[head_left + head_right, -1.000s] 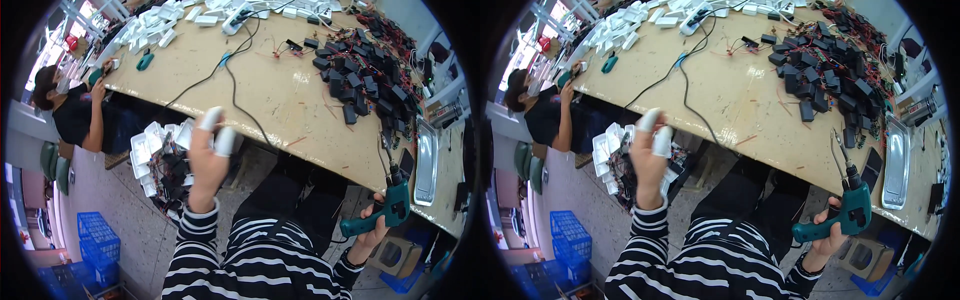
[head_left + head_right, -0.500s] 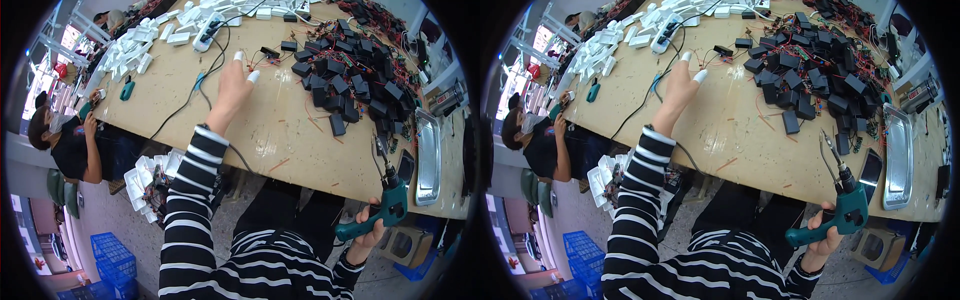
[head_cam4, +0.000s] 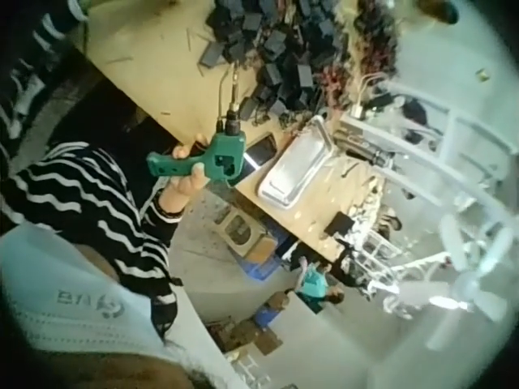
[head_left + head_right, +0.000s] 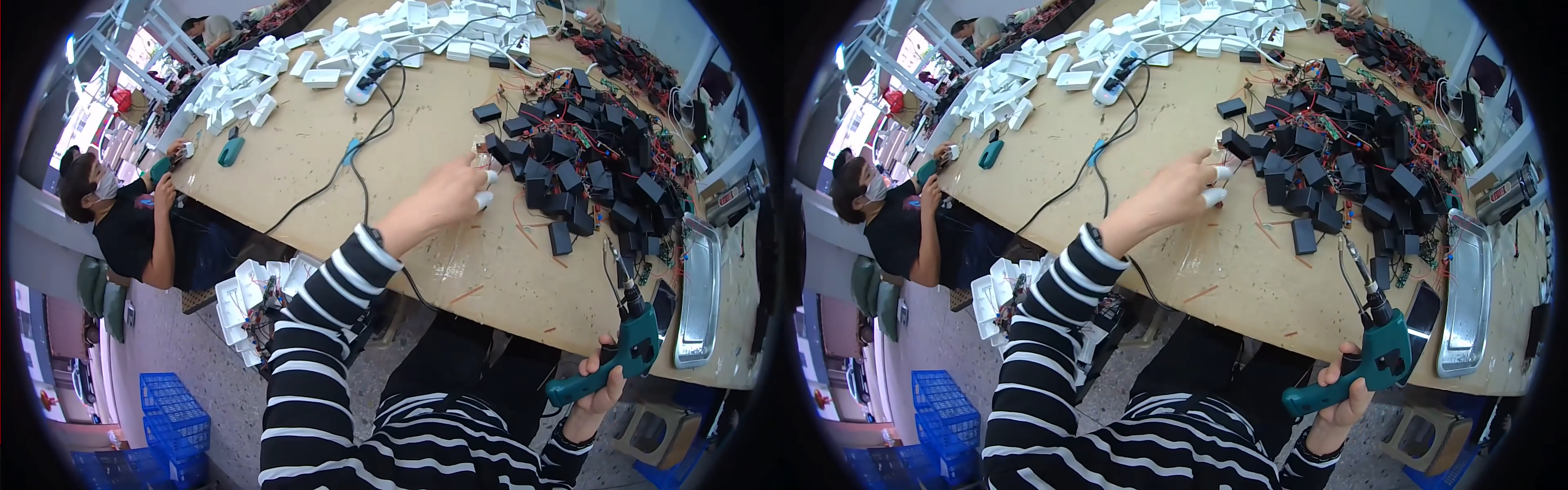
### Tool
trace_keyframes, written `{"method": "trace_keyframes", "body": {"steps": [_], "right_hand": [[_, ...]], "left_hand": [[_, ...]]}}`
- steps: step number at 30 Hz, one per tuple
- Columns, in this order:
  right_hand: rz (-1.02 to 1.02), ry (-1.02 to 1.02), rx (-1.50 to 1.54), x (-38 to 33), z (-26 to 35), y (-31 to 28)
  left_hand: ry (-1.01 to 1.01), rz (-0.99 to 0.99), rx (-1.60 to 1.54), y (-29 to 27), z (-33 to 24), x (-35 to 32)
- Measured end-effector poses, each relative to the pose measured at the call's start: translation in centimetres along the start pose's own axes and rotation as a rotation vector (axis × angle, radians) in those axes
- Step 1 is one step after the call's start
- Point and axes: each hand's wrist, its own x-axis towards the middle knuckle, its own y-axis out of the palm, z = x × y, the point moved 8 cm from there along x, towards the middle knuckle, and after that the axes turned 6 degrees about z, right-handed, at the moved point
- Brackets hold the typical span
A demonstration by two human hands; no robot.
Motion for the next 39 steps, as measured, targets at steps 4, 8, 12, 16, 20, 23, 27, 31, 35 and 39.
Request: {"method": "trace_keyframes", "body": {"steps": [4,8,12,16,20,23,27,31,35,39], "right_hand": [[0.034,0.016,0.045,0.2,-0.2,0.6],[0.078,0.037,0.142,0.8,0.1,0.8],[0.083,0.012,0.226,2.0,1.8,-0.1],[0.026,-0.016,0.26,3.6,3.3,-0.8],[0.042,0.027,0.207,6.3,4.2,-0.8],[-0.07,-0.004,0.054,8.6,6.0,-0.2],[-0.215,0.156,0.118,13.1,4.2,0.3],[-0.202,0.261,0.142,17.5,3.1,3.7],[-0.354,0.244,0.094,18.8,3.7,5.5],[-0.324,0.276,0.105,19.3,3.8,6.8]], "left_hand": [[0.09,-0.165,-0.168,-4.3,2.0,-4.0],[-0.25,-0.324,-0.258,-9.0,11.7,-6.2],[-0.465,-0.437,-0.396,-12.2,21.0,-3.9],[-0.538,-0.49,-0.149,-14.7,29.3,1.4],[-0.541,-0.402,-0.024,-14.9,31.7,8.4],[-0.655,-0.242,-0.16,-12.9,33.0,13.1],[-0.555,-0.339,-0.277,-13.6,33.5,13.3],[-0.443,-0.53,-0.419,-14.5,34.1,10.3],[-0.537,-0.669,-0.899,-16.8,32.9,8.3],[-0.432,-0.693,-0.595,-22.6,32.2,9.4]]}}
